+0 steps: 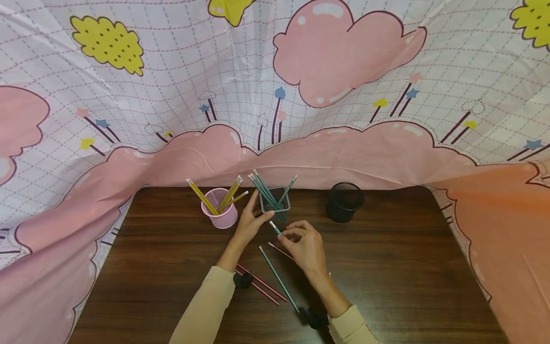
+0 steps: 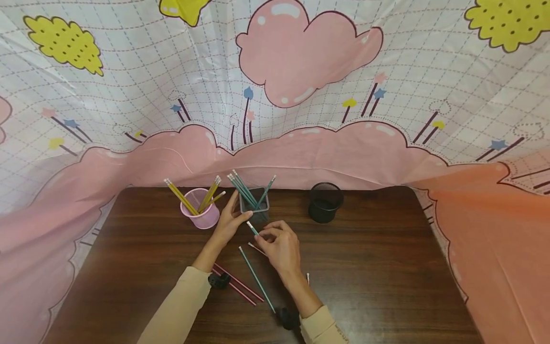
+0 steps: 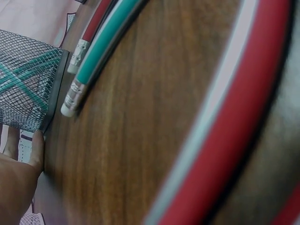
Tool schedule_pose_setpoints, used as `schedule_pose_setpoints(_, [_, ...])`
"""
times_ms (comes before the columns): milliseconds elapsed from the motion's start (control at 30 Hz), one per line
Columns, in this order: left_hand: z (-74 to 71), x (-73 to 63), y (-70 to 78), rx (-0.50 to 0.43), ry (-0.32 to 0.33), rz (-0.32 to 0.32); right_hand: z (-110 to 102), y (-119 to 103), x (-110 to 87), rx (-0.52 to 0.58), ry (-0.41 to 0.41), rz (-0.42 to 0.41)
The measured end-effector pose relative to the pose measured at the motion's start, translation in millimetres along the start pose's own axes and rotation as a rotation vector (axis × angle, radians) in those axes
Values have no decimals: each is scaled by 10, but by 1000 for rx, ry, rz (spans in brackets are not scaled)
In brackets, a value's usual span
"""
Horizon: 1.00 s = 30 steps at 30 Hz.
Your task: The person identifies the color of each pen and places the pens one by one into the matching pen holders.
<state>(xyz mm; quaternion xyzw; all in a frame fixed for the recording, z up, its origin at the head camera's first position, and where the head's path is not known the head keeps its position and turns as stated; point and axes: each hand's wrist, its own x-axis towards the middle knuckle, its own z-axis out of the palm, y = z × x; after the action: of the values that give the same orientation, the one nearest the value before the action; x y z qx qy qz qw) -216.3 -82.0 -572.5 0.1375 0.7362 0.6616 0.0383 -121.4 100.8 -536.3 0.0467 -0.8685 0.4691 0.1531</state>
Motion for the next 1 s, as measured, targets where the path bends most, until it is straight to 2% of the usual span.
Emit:
schedule_pose_setpoints(100, [3,32,-149,3,14,8,-33,-44,46,30,10,13])
schedule_pose_setpoints(167, [7,39,-180,13,24,18,-50,-61,87,51,16,16])
schedule_pose_setpoints(400, [20,38,-186,13,45,32,-111,-143,265,92,41,4])
schedule_pose_setpoints(600, [13,52,-194,-11,29,40,-131,-159,373,94,60,-15])
schedule_pose_setpoints(867, [-31,-36,152,-16,-16,43,-128,-192,499,103,67,15])
schedule_pose_setpoints(1000, [-23,-35,182,-23,-16,55,-188,-242,636,120,82,35])
